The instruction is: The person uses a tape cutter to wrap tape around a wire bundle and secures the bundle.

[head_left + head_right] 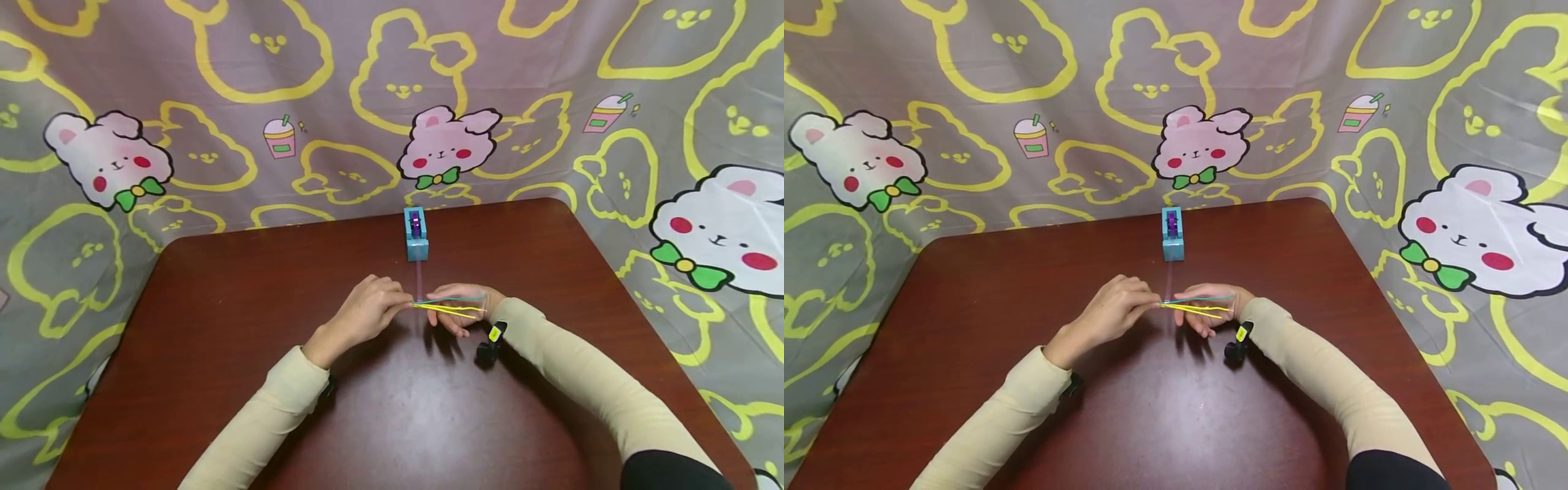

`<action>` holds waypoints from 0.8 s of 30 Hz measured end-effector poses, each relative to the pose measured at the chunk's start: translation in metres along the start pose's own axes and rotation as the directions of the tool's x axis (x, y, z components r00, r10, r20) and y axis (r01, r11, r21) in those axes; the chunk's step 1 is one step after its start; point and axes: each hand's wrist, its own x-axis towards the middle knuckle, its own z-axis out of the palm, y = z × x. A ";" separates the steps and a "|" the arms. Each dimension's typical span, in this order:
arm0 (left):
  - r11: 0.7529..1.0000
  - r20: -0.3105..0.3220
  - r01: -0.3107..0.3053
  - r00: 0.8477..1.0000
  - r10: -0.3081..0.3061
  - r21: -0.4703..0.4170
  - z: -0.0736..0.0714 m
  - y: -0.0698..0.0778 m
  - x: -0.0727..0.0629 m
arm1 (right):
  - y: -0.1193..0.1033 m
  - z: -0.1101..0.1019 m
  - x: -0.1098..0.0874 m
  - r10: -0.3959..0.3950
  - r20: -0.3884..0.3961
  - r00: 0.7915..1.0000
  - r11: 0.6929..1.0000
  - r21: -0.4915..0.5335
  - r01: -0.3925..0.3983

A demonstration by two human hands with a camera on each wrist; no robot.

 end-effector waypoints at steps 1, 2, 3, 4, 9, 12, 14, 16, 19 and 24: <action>1.000 -0.001 0.000 1.000 0.000 0.009 0.000 0.000 0.000 | 0.000 -0.001 0.001 -0.015 0.011 1.000 1.000 -0.007 0.015; 1.000 -0.001 0.001 1.000 -0.001 0.016 0.001 -0.001 0.000 | 0.000 -0.001 0.001 -0.021 0.017 1.000 1.000 -0.018 0.021; 1.000 0.001 0.002 1.000 -0.002 0.023 0.001 -0.001 -0.001 | 0.000 -0.002 0.001 -0.019 0.022 1.000 0.999 -0.031 0.020; 1.000 0.003 0.002 1.000 -0.002 0.030 0.002 -0.001 -0.001 | -0.001 -0.002 0.000 -0.013 0.022 1.000 0.999 -0.049 0.014; 0.998 0.011 -0.004 1.000 0.003 0.060 0.002 -0.001 -0.002 | -0.008 -0.004 -0.002 0.078 -0.041 0.996 0.987 -0.138 -0.083; 0.997 0.008 -0.012 1.000 0.012 0.073 0.002 0.000 -0.001 | -0.015 -0.001 -0.004 0.140 -0.096 0.985 0.972 -0.176 -0.155; 0.997 0.004 -0.016 1.000 0.016 0.079 0.002 0.001 0.000 | -0.022 0.002 -0.005 0.183 -0.129 0.975 0.959 -0.197 -0.206; 0.997 -0.002 -0.017 1.000 0.017 0.079 0.003 0.001 0.000 | -0.030 0.007 -0.007 0.216 -0.158 0.964 0.940 -0.235 -0.249; 0.998 -0.018 -0.015 1.000 0.016 0.061 0.004 0.000 0.000 | -0.042 0.019 -0.008 0.228 -0.204 0.952 0.903 -0.321 -0.285; 1.000 -0.048 0.006 0.999 -0.006 -0.012 0.006 -0.001 0.001 | -0.059 0.044 -0.008 0.147 -0.291 0.945 0.762 -0.576 -0.296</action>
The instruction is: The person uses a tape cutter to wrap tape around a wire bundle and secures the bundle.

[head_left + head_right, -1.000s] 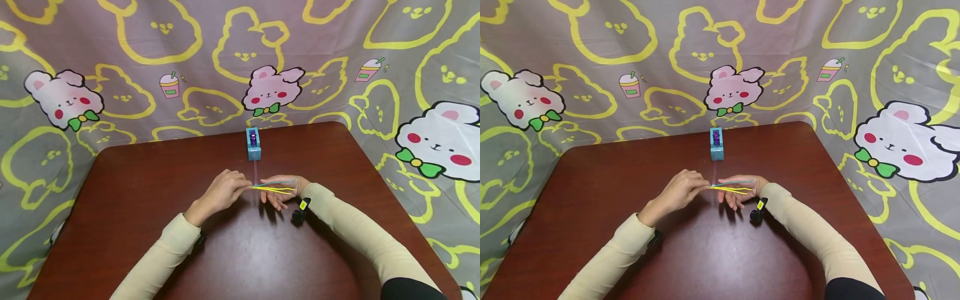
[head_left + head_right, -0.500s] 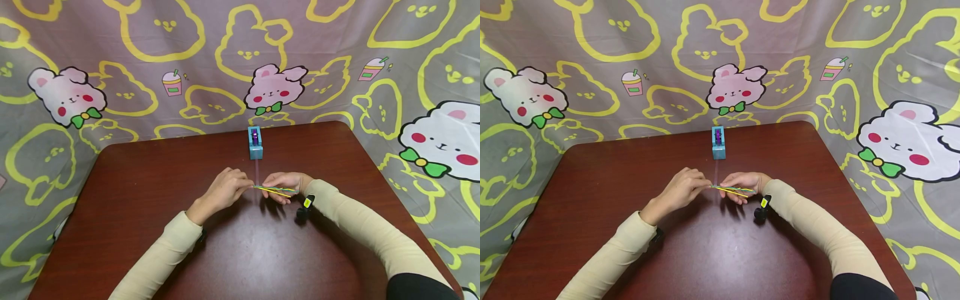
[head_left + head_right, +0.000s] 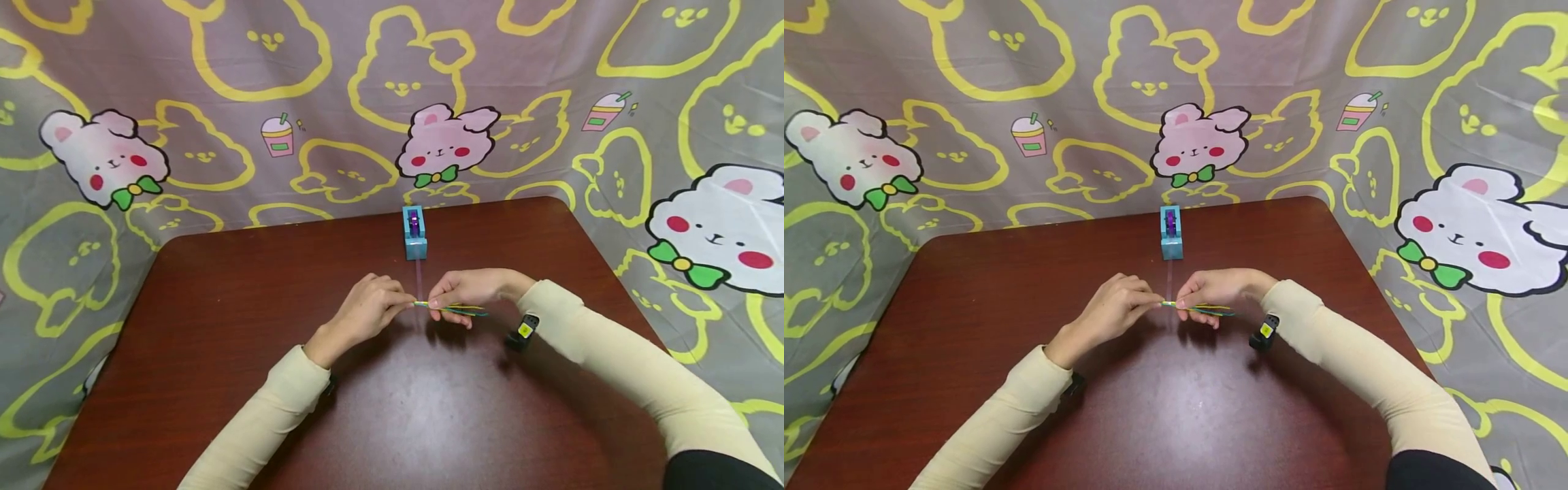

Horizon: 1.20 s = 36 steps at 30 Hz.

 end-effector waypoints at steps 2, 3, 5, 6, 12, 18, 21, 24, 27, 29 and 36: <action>0.999 -0.002 0.026 1.000 -0.026 -0.040 0.000 -0.001 0.000 | -0.008 0.006 -0.003 -0.033 -0.056 0.998 0.991 -0.132 0.025; 0.997 0.004 0.044 0.999 -0.044 -0.069 0.000 -0.002 0.000 | -0.011 0.009 -0.005 -0.052 -0.087 0.995 0.981 -0.192 0.034; 0.985 0.037 0.101 0.995 -0.096 -0.141 -0.001 -0.002 0.001 | -0.015 0.015 -0.008 -0.092 -0.143 0.985 0.947 -0.318 0.042; 0.972 0.069 0.143 0.989 -0.133 -0.186 -0.002 -0.003 0.002 | -0.016 0.019 -0.008 -0.119 -0.170 0.978 0.920 -0.388 0.045; 0.703 0.398 0.492 0.862 -0.313 -0.514 -0.005 -0.018 0.008 | -0.012 0.037 -0.009 -0.291 -0.306 0.907 0.668 -0.744 -0.037; 0.261 0.682 0.744 0.668 -0.298 -0.615 0.006 -0.043 0.009 | 0.003 0.048 -0.007 -0.449 -0.330 0.830 0.396 -0.907 -0.146; 0.189 0.753 0.794 0.608 -0.251 -0.578 0.011 -0.048 0.008 | 0.011 0.051 -0.007 -0.528 -0.295 0.797 0.269 -0.948 -0.172; 0.163 0.787 0.813 0.582 -0.206 -0.559 0.016 -0.050 0.008 | 0.017 0.053 -0.007 -0.593 -0.245 0.767 0.151 -0.969 -0.193; 0.158 0.793 0.813 0.581 -0.181 -0.560 0.019 -0.051 0.009 | 0.019 0.053 -0.008 -0.629 -0.204 0.750 0.066 -0.975 -0.210; 0.162 0.792 0.808 0.588 -0.166 -0.566 0.019 -0.050 0.010 | 0.020 0.053 -0.008 -0.643 -0.184 0.743 0.027 -0.975 -0.219; 0.215 0.769 0.780 0.621 -0.152 -0.587 0.016 -0.045 0.014 | 0.021 0.051 -0.009 -0.664 -0.152 0.732 -0.021 -0.975 -0.221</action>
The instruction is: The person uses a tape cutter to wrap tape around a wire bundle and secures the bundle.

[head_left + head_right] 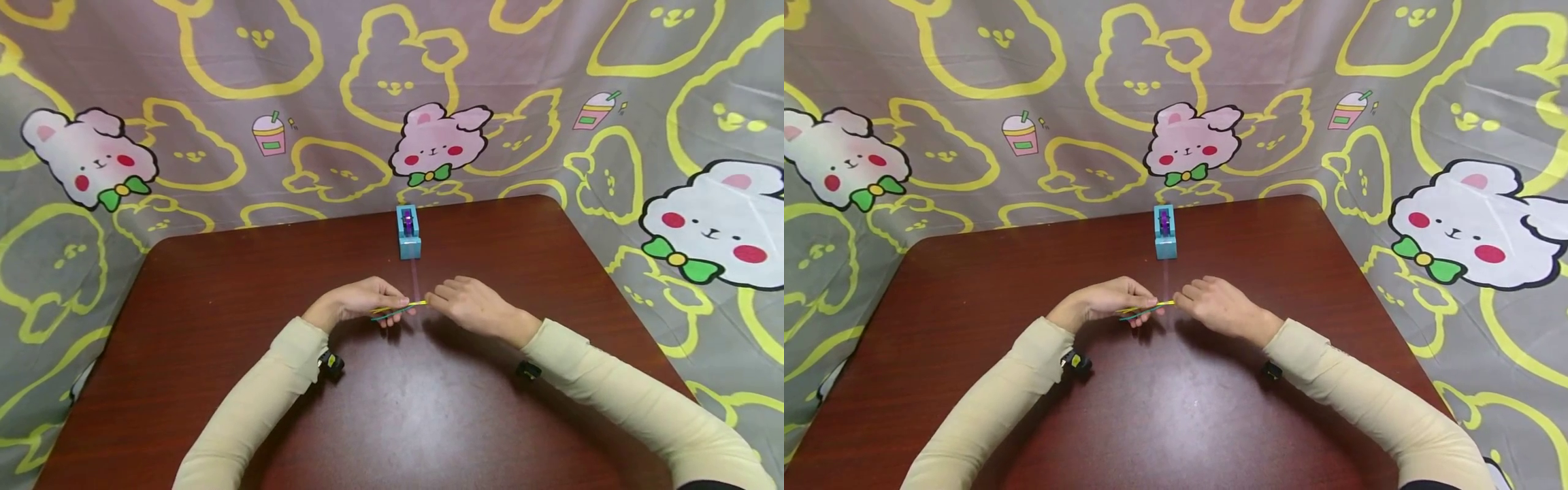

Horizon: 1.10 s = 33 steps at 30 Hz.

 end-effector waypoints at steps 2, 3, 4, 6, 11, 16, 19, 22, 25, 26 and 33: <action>1.000 -0.034 -0.014 0.999 0.014 0.017 0.002 0.001 -0.001 | 0.001 -0.001 0.001 -0.005 0.005 1.000 1.000 -0.002 0.005; 0.999 -0.056 -0.020 0.998 0.022 0.035 0.003 0.001 -0.001 | 0.001 -0.001 0.001 -0.007 0.009 1.000 1.000 -0.002 0.007; 0.998 -0.080 -0.025 0.996 0.029 0.054 0.003 0.002 -0.002 | 0.002 -0.001 0.002 -0.007 0.013 1.000 1.000 0.011 0.006; 0.993 -0.130 -0.043 0.990 0.057 0.107 0.006 0.004 -0.003 | 0.004 -0.003 0.003 0.003 0.027 1.000 0.998 0.062 -0.005; 0.947 -0.246 -0.129 0.947 0.206 0.296 0.015 0.005 -0.005 | 0.013 -0.006 0.008 0.092 0.164 0.982 0.890 0.429 -0.155; 0.789 -0.288 -0.202 0.855 0.431 0.581 0.025 0.004 -0.011 | 0.031 -0.004 0.011 0.096 0.421 0.902 0.492 0.768 -0.411; 0.585 -0.238 -0.199 0.776 0.584 0.786 0.028 0.002 -0.013 | 0.045 0.001 0.010 0.042 0.550 0.834 0.219 0.809 -0.545; 0.330 -0.122 -0.184 0.681 0.722 0.926 0.028 -0.002 -0.014 | 0.058 0.012 0.006 -0.032 0.634 0.773 -0.037 0.772 -0.635; 0.132 -0.003 -0.174 0.592 0.806 0.976 0.028 -0.005 -0.014 | 0.067 0.027 0.003 -0.099 0.666 0.739 -0.241 0.705 -0.667; 0.087 0.024 -0.166 0.573 0.819 0.982 0.028 -0.006 -0.013 | 0.069 0.033 0.002 -0.118 0.664 0.738 -0.291 0.688 -0.665; -0.053 0.099 -0.101 0.524 0.846 0.993 0.030 -0.006 -0.016 | 0.067 0.062 0.000 -0.217 0.611 0.762 -0.425 0.643 -0.637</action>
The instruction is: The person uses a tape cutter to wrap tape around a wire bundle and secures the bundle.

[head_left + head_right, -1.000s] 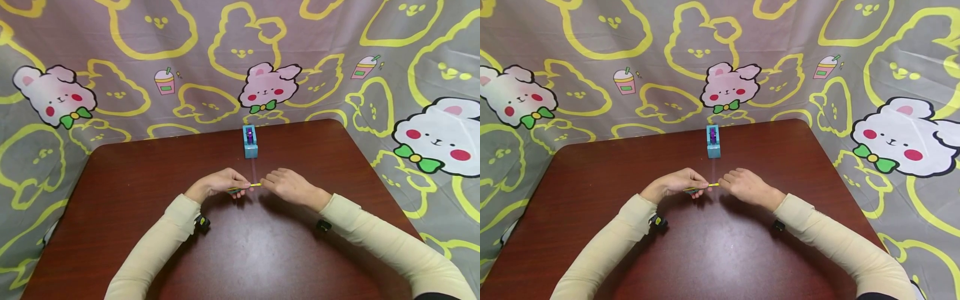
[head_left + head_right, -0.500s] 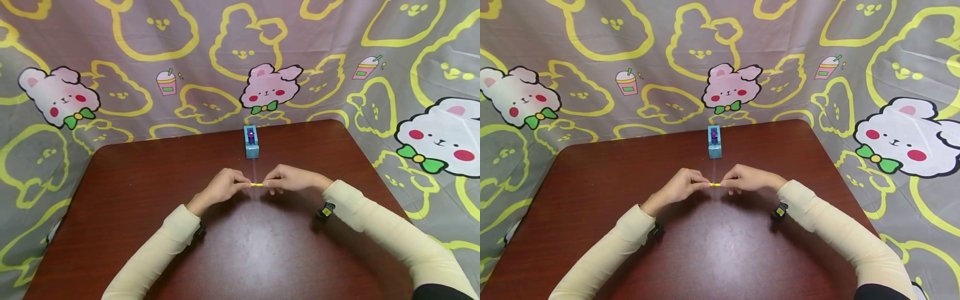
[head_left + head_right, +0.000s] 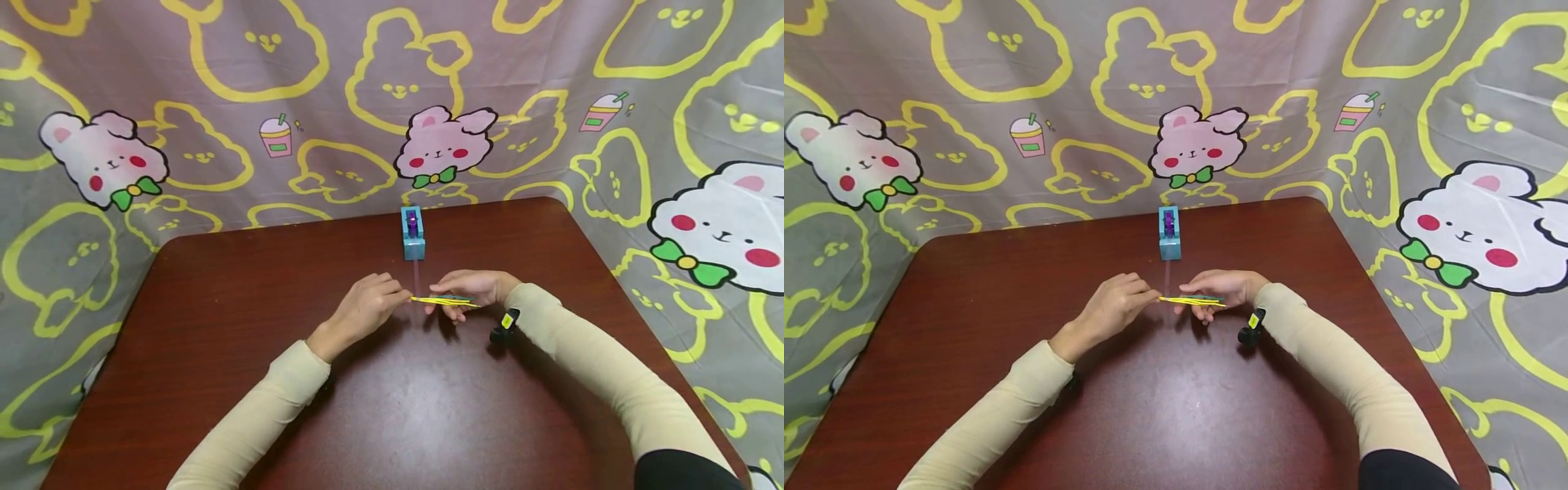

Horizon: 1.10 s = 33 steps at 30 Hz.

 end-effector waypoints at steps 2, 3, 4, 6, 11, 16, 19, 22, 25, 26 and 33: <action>1.000 -0.008 -0.008 1.000 0.008 0.011 0.001 0.000 -0.001 | 0.004 0.000 0.003 -0.028 0.042 0.999 0.999 0.033 0.026; 1.000 -0.011 -0.011 1.000 0.011 0.014 0.001 0.000 -0.001 | 0.006 0.000 0.003 -0.044 0.061 0.997 0.998 0.050 0.041; 1.000 -0.015 -0.013 1.000 0.013 0.014 0.001 0.000 -0.001 | 0.007 0.000 0.003 -0.059 0.075 0.995 0.996 0.065 0.055; 1.000 -0.020 -0.017 1.000 0.017 0.012 0.001 0.000 -0.001 | 0.008 0.000 0.003 -0.088 0.095 0.992 0.993 0.086 0.080; 0.999 -0.016 -0.026 1.000 0.026 0.019 0.003 0.000 -0.002 | 0.005 0.001 0.001 -0.102 0.123 0.987 0.994 0.058 0.096; 0.999 -0.003 -0.021 1.000 0.021 0.026 0.004 0.001 -0.003 | -0.011 0.004 -0.006 -0.076 0.125 0.989 0.989 -0.118 0.091; 1.000 -0.010 -0.013 1.000 0.013 0.019 0.004 0.003 -0.003 | -0.026 0.010 -0.013 -0.059 0.086 0.995 0.954 -0.287 0.081; 1.000 -0.037 0.001 0.999 -0.002 -0.017 0.006 0.004 -0.001 | -0.040 0.021 -0.020 -0.049 0.019 0.999 0.887 -0.459 0.053; 0.995 -0.070 0.034 0.997 -0.040 -0.095 0.008 0.004 0.000 | -0.052 0.035 -0.027 -0.084 -0.054 0.995 0.786 -0.617 0.033; 0.991 -0.073 0.051 0.995 -0.061 -0.125 0.009 0.004 0.000 | -0.055 0.040 -0.029 -0.108 -0.078 0.991 0.741 -0.670 0.028; 0.811 0.132 0.351 0.935 -0.328 -0.468 0.006 0.001 0.005 | -0.052 0.070 -0.036 -0.387 -0.176 0.905 0.318 -0.947 -0.049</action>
